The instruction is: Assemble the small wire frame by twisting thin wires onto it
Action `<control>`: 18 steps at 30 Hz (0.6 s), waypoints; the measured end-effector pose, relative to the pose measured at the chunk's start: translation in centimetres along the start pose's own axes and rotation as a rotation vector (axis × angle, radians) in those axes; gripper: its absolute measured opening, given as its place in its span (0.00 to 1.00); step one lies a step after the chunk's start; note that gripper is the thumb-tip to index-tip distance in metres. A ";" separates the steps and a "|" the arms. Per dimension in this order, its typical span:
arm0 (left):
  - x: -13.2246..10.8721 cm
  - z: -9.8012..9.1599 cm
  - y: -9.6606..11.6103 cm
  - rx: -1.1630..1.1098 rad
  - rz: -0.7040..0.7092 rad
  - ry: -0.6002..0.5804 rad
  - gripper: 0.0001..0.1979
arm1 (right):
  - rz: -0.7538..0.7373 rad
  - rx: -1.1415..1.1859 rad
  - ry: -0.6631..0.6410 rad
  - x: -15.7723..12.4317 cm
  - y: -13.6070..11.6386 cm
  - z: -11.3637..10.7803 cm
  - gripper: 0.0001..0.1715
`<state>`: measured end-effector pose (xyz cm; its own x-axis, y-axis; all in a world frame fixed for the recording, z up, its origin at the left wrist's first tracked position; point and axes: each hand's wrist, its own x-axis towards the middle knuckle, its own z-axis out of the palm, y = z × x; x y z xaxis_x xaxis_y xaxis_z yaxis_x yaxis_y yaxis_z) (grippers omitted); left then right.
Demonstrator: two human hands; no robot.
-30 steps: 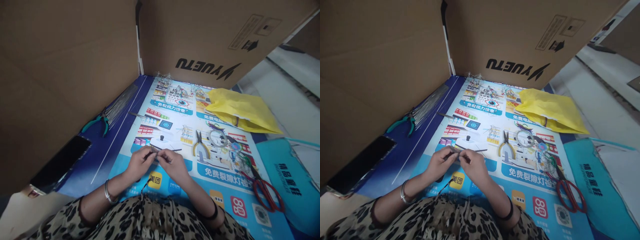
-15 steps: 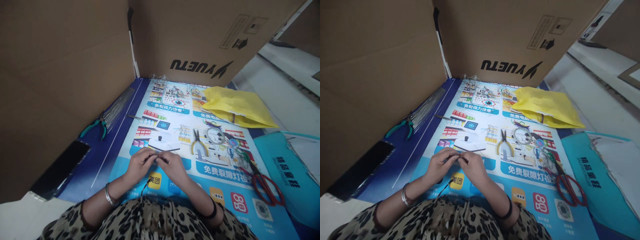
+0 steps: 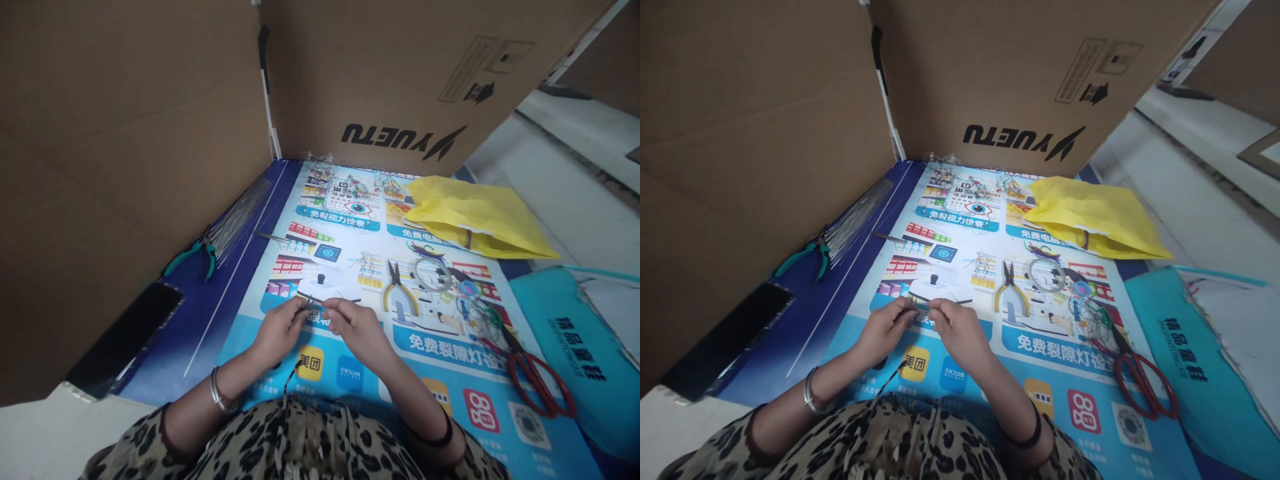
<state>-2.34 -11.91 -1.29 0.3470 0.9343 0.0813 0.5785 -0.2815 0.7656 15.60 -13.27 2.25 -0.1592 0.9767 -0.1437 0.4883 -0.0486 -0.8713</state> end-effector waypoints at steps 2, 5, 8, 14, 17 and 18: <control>-0.1 0.0 0.0 0.000 -0.009 -0.018 0.06 | 0.000 -0.008 -0.030 0.1 0.2 0.1 0.12; -0.1 0.0 0.0 0.017 -0.008 -0.035 0.07 | -0.013 0.004 -0.049 0.1 0.3 0.3 0.10; -0.1 0.1 -0.1 0.034 -0.002 -0.042 0.06 | -0.021 0.026 -0.095 0.2 -0.2 0.4 0.10; -0.1 0.1 -0.1 0.043 0.024 -0.042 0.05 | -0.118 -0.161 -0.150 1.0 -1.9 0.3 0.07; -0.1 0.1 -0.1 0.030 0.022 -0.052 0.06 | -0.123 -0.166 -0.128 1.3 -2.0 0.2 0.08; -0.1 0.1 -0.1 0.031 0.018 -0.053 0.06 | -0.113 -0.143 -0.127 1.4 -2.0 0.2 0.08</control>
<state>-2.34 -11.96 -1.41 0.3960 0.9163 0.0606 0.5939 -0.3059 0.7441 14.25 -11.86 3.67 -0.3226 0.9396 -0.1148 0.5767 0.0989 -0.8110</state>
